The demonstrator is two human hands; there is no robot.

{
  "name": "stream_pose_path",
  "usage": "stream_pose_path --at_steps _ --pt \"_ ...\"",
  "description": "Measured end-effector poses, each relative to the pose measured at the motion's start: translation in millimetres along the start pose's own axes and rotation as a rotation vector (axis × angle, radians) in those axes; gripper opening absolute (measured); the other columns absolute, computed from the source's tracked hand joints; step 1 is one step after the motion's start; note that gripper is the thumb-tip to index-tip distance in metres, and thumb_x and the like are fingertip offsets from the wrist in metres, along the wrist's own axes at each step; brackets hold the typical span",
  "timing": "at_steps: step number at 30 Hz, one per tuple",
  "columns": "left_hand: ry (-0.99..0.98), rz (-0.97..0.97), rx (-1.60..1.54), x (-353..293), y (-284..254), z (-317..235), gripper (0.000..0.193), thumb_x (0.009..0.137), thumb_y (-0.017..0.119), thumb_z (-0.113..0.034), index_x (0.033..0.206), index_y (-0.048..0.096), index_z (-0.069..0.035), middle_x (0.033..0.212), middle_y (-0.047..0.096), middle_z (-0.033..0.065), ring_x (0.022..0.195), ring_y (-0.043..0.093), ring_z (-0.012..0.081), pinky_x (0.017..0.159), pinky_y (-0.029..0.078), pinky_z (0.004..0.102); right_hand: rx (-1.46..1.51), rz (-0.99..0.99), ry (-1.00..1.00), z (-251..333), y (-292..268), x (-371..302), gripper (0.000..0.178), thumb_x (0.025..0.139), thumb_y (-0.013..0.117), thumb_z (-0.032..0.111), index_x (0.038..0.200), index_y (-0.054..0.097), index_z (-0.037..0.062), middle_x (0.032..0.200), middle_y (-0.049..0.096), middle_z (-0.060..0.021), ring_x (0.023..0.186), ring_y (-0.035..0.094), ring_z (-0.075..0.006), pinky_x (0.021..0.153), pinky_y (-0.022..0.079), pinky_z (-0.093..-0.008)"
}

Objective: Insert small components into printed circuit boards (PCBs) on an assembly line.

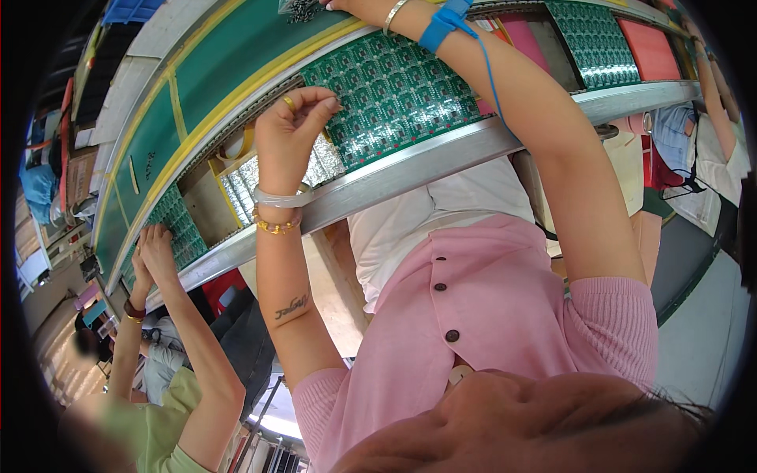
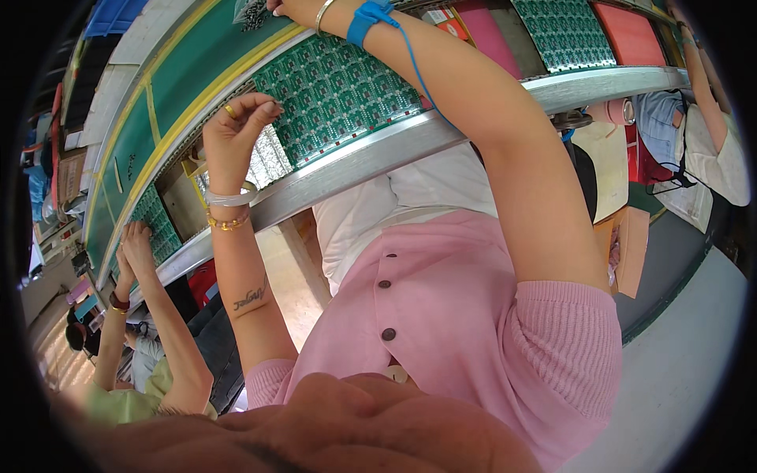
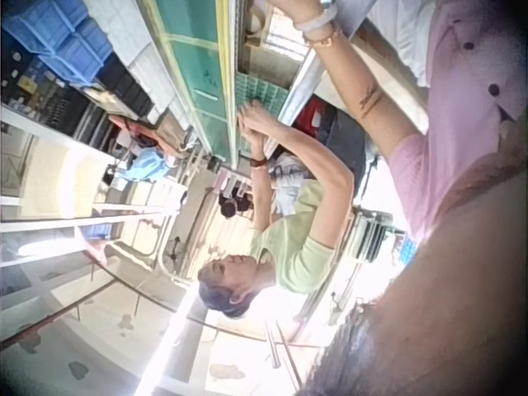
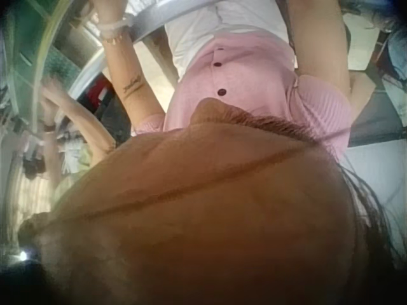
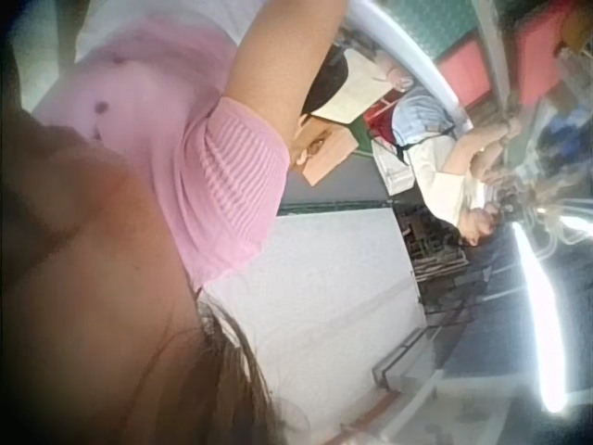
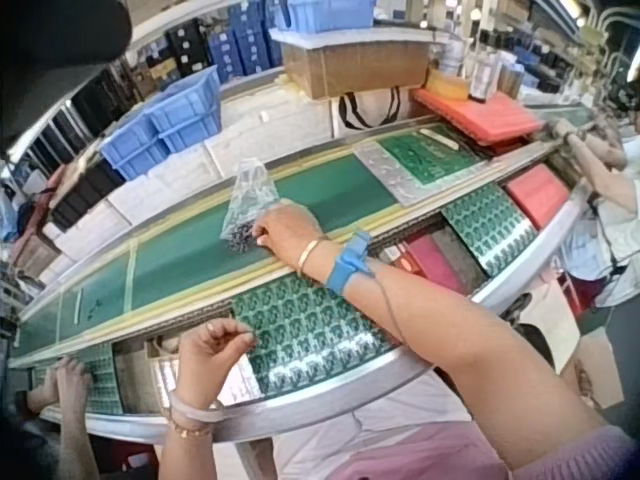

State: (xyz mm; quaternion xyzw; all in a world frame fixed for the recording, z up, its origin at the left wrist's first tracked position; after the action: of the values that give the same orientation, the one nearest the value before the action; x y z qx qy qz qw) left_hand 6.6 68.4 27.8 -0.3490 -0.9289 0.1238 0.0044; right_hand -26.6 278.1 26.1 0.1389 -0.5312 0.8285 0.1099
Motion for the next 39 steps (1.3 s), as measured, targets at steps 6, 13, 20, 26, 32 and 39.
stream_pose_path --at_steps 6,13,20,26,32,39 --pt "0.406 0.000 0.624 3 22 -13 0.008 0.074 0.066 -0.007 0.082 0.067 -0.005 0.087 0.060 0.0080 0.085 0.050 0.0294 0.077 0.041 0.0377 0.040 -0.119 -0.044 3 8 -8 0.009 0.079 0.060 0.014 0.081 0.065 0.0070 0.079 0.063 -0.0135 0.079 0.059 -0.0306 0.074 0.047 -0.0395" --pt "0.462 -0.008 0.762 8 47 -17 0.008 0.072 0.066 -0.008 0.080 0.067 -0.004 0.089 0.057 0.0094 0.088 0.048 0.0295 0.078 0.041 0.0375 0.279 -0.184 -0.034 -6 -41 -78 0.011 0.081 0.059 0.012 0.085 0.064 0.0043 0.078 0.064 -0.0148 0.076 0.061 -0.0316 0.068 0.048 -0.0384" --pt "0.450 0.019 0.797 8 53 -15 0.009 0.072 0.067 -0.008 0.079 0.068 -0.004 0.090 0.058 0.0091 0.089 0.048 0.0294 0.078 0.041 0.0375 0.670 -0.065 0.315 -10 -48 -96 0.011 0.081 0.058 0.009 0.087 0.062 0.0010 0.077 0.064 -0.0131 0.073 0.062 -0.0303 0.067 0.049 -0.0341" --pt "0.473 0.024 0.824 8 54 -18 0.009 0.071 0.068 -0.010 0.079 0.068 -0.005 0.089 0.058 0.0085 0.089 0.049 0.0295 0.077 0.042 0.0371 0.368 -0.183 0.081 -7 -55 -98 0.011 0.080 0.059 0.010 0.087 0.062 0.0011 0.084 0.063 -0.0140 0.080 0.061 -0.0310 0.070 0.048 -0.0338" --pt "0.576 -0.090 0.838 45 12 -29 0.011 0.072 0.070 -0.015 0.083 0.070 -0.012 0.087 0.062 0.0067 0.085 0.052 0.0283 0.078 0.042 0.0374 0.464 -0.151 0.078 18 -68 -135 0.010 0.083 0.062 0.011 0.089 0.063 0.0029 0.075 0.064 -0.0055 0.068 0.061 -0.0135 0.062 0.048 -0.0249" --pt "0.533 -0.191 0.913 121 -12 0 0.013 0.075 0.068 -0.020 0.085 0.070 -0.013 0.084 0.062 0.0067 0.084 0.054 0.0300 0.078 0.044 0.0378 0.385 -0.050 0.219 14 -81 -180 0.010 0.080 0.063 0.008 0.087 0.059 0.0011 0.082 0.061 -0.0057 0.075 0.059 -0.0167 0.067 0.047 -0.0262"
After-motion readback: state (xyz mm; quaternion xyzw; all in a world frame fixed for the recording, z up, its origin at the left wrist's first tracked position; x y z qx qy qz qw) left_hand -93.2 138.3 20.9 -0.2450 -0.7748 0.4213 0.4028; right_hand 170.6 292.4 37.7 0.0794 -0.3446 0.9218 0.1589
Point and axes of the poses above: each hand's wrist, its own x-axis towards the middle knuckle, its own y-axis out of the palm, z = x × y, the point moved 3 cm from there along x, towards the middle knuckle
